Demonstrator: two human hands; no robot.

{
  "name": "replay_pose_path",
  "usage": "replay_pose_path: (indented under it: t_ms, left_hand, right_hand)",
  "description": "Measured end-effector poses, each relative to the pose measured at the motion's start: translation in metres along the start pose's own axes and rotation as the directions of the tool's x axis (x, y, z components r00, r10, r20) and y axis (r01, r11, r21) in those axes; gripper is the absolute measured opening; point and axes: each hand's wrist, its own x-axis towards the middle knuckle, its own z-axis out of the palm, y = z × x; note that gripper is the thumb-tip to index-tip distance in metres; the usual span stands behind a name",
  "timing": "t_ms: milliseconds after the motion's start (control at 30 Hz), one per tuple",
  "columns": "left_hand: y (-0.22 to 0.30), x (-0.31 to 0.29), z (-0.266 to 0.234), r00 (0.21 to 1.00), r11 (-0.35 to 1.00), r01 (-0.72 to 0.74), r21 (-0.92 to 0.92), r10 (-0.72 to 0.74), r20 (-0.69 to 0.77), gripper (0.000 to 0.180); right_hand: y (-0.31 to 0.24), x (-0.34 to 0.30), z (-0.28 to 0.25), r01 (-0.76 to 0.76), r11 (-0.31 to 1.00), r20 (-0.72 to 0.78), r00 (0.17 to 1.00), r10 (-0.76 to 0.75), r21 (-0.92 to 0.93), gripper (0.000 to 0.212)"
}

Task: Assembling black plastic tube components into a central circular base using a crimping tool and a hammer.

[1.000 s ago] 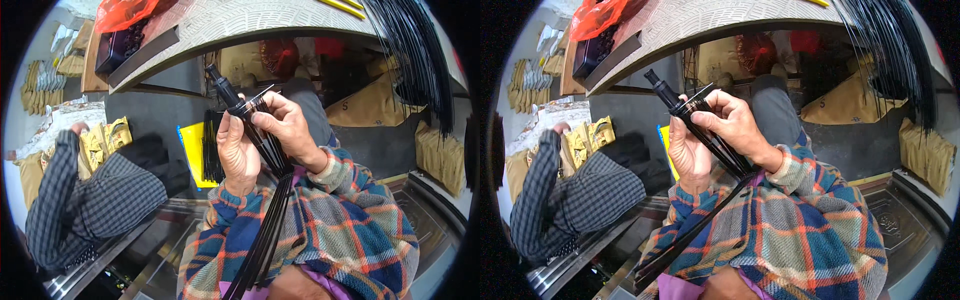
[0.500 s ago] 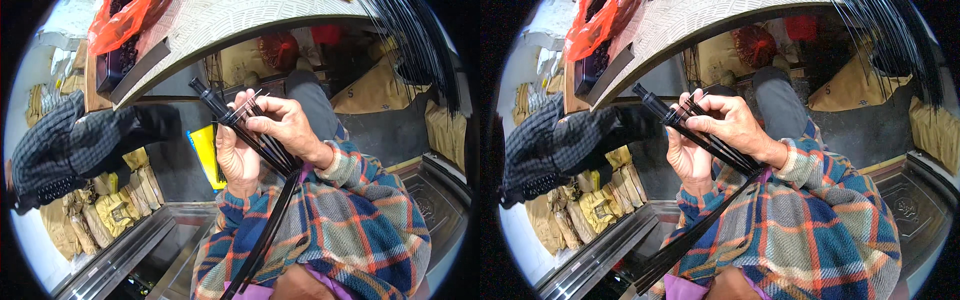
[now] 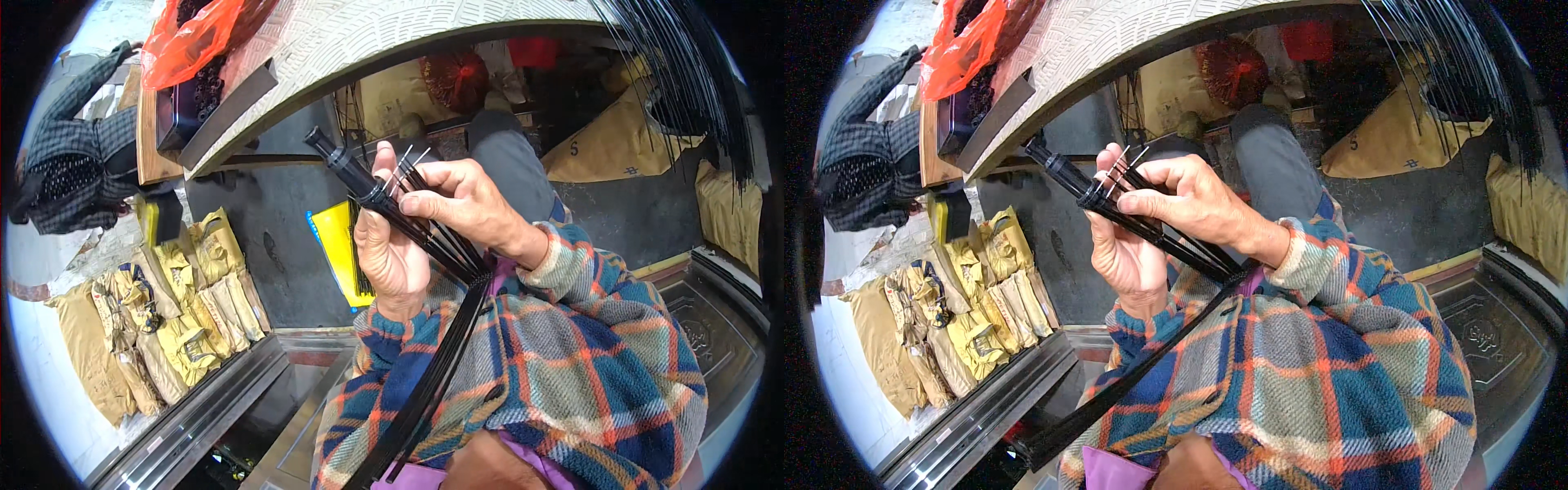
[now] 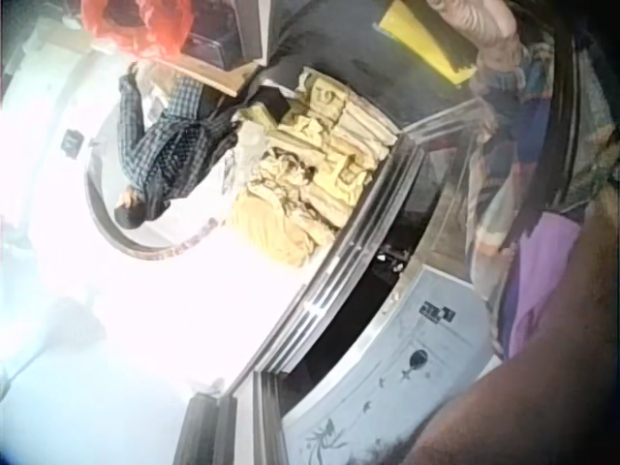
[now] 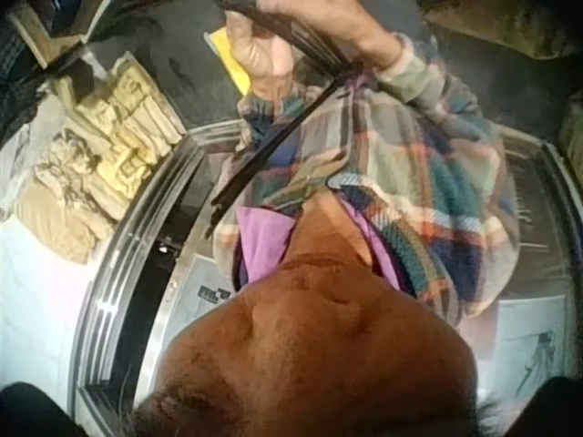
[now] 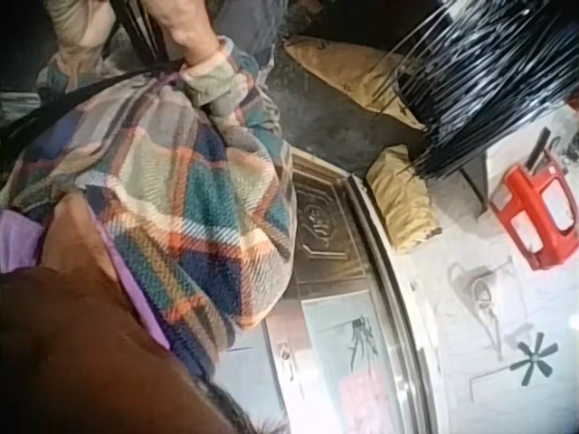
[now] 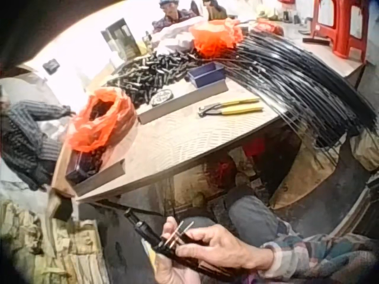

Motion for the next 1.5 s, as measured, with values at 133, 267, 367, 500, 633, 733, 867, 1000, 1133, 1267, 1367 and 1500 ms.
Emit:
replay_pose_path:
  t_ms: [133,267,367,500,633,733,867,1000,1133,1267,1367,1500]
  left_hand:
    - [-0.002,0.005,-0.004,0.994,0.988,-0.079,0.129,0.068,0.083,0.035]
    - [0.013,0.007,-0.008,0.993,0.95,-0.018,0.312,-0.021,0.12,0.039]
    - [0.023,0.01,-0.001,0.989,0.927,0.031,0.375,-0.083,0.124,0.052]
    - [0.03,0.003,0.014,0.992,0.947,-0.102,0.304,0.075,0.098,0.101]
    - [0.039,0.002,0.056,0.898,0.689,-0.416,0.593,0.416,0.146,0.08]
    - [0.038,0.008,0.056,0.856,0.667,-0.47,0.578,0.503,0.115,0.051]
    - [0.037,0.008,0.046,0.854,0.738,-0.447,0.506,0.521,-0.004,0.037]
    - [0.038,0.012,0.02,0.85,0.756,-0.415,0.506,0.52,-0.08,0.03]
    - [0.042,0.01,0.002,0.836,0.75,-0.42,0.511,0.539,-0.105,0.027]
    - [0.045,0.006,-0.004,0.836,0.779,-0.417,0.469,0.531,-0.139,0.022]
    - [0.04,0.008,-0.007,0.833,0.776,-0.422,0.47,0.536,-0.138,0.021]
    - [0.038,0.005,-0.002,0.815,0.766,-0.453,0.457,0.563,-0.135,0.022]
  right_hand:
    - [0.005,0.007,-0.005,-0.063,0.992,0.055,0.997,0.057,0.112,0.021]
    - [-0.002,0.008,-0.002,-0.097,0.972,0.133,0.989,0.07,0.212,0.025]
    - [-0.004,0.01,0.001,-0.093,0.98,0.11,0.991,0.074,0.175,0.022]
    - [-0.017,0.019,0.018,0.272,0.957,-0.036,0.96,-0.276,-0.097,0.011]
    - [-0.024,0.026,0.042,0.545,0.803,0.006,0.828,-0.561,-0.241,0.011]
    - [-0.023,0.025,0.044,0.584,0.75,0.043,0.797,-0.602,-0.311,0.01]
    - [-0.017,0.021,0.045,0.484,0.746,0.011,0.842,-0.54,-0.457,0.012]
    - [0.0,0.028,0.042,0.293,0.907,-0.072,0.942,-0.328,-0.302,0.018]
    - [0.011,0.034,0.043,0.29,0.94,-0.031,0.953,-0.3,-0.182,0.012]
    - [0.021,0.035,0.046,0.457,0.815,-0.011,0.87,-0.492,-0.356,0.012]
    - [0.018,0.034,0.043,0.507,0.627,0.017,0.785,-0.619,-0.592,0.018]
    - [0.018,0.03,0.046,0.537,0.471,0.108,0.732,-0.673,-0.7,0.018]
